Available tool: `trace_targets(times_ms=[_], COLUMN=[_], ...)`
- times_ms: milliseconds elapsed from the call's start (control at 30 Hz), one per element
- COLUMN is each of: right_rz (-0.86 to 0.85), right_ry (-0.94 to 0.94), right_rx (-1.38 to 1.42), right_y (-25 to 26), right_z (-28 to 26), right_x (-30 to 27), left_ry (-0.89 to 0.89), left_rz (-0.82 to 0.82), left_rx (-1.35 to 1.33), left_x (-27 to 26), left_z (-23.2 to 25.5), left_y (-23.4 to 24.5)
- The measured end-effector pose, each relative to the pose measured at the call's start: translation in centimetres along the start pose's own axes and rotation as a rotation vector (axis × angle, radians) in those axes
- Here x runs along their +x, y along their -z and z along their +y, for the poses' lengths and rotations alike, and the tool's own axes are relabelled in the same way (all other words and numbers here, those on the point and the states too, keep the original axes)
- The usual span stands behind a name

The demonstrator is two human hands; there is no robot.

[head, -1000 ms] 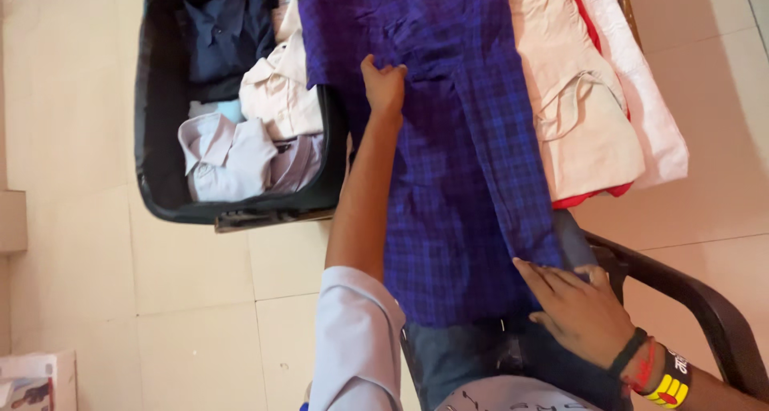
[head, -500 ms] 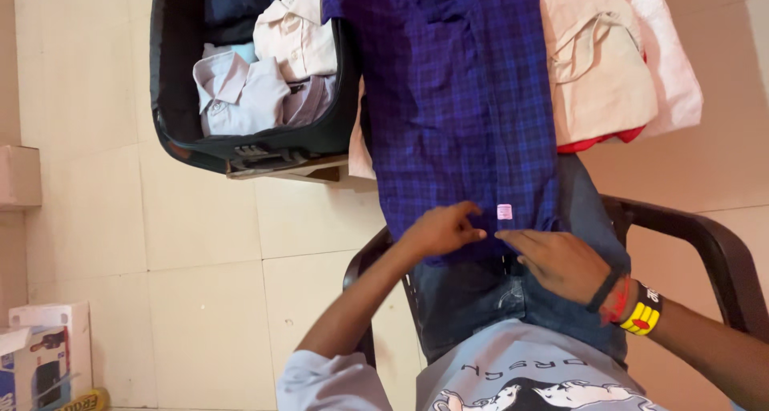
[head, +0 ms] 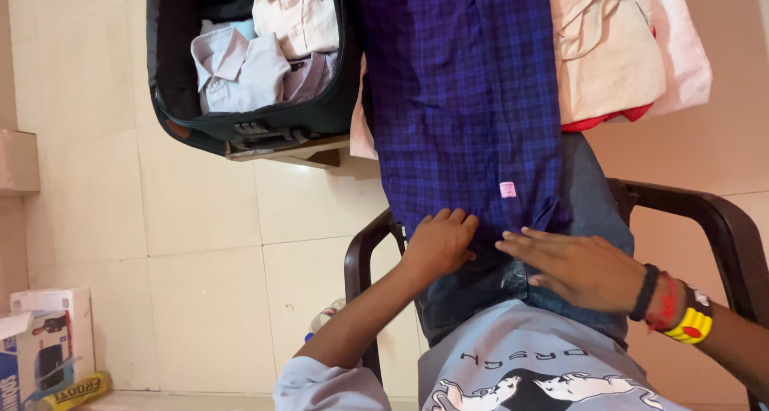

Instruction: The person buttons a shirt by hand, then folds the shirt and places it inside a suitcase containing other folded clothes.

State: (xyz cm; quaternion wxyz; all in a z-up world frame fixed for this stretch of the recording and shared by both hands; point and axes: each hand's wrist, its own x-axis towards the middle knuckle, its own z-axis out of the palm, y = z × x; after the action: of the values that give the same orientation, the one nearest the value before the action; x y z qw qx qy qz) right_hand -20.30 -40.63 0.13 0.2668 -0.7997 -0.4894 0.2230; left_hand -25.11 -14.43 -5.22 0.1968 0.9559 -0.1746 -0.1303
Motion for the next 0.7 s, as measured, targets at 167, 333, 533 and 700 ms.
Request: trace_targets(times_ms=[167,333,533,700], right_rz=[-0.127,0.161,0.249,0.253], right_ry=[-0.020,-0.411,-0.180,-0.363], right_rx=[0.201,-0.212,-0.291,-0.172], right_y=[-0.4,1.0,0.7,2.2], right_z=[0.7,3.3,7.2,6.6], right_x=[-1.1,-0.7,1.0,-0.8], left_ry=[-0.009,-0.064,-0.230,-0.214], left_rz=[0.066,0.243,0.295,0.423], left_rx=[0.108,0.030,0.109,-0.043], left_x=[0.0,0.5,3.7,3.9], left_z=[0.9,3.0,3.8,1.8], left_y=[0.4,2.0,-0.5,-1.7])
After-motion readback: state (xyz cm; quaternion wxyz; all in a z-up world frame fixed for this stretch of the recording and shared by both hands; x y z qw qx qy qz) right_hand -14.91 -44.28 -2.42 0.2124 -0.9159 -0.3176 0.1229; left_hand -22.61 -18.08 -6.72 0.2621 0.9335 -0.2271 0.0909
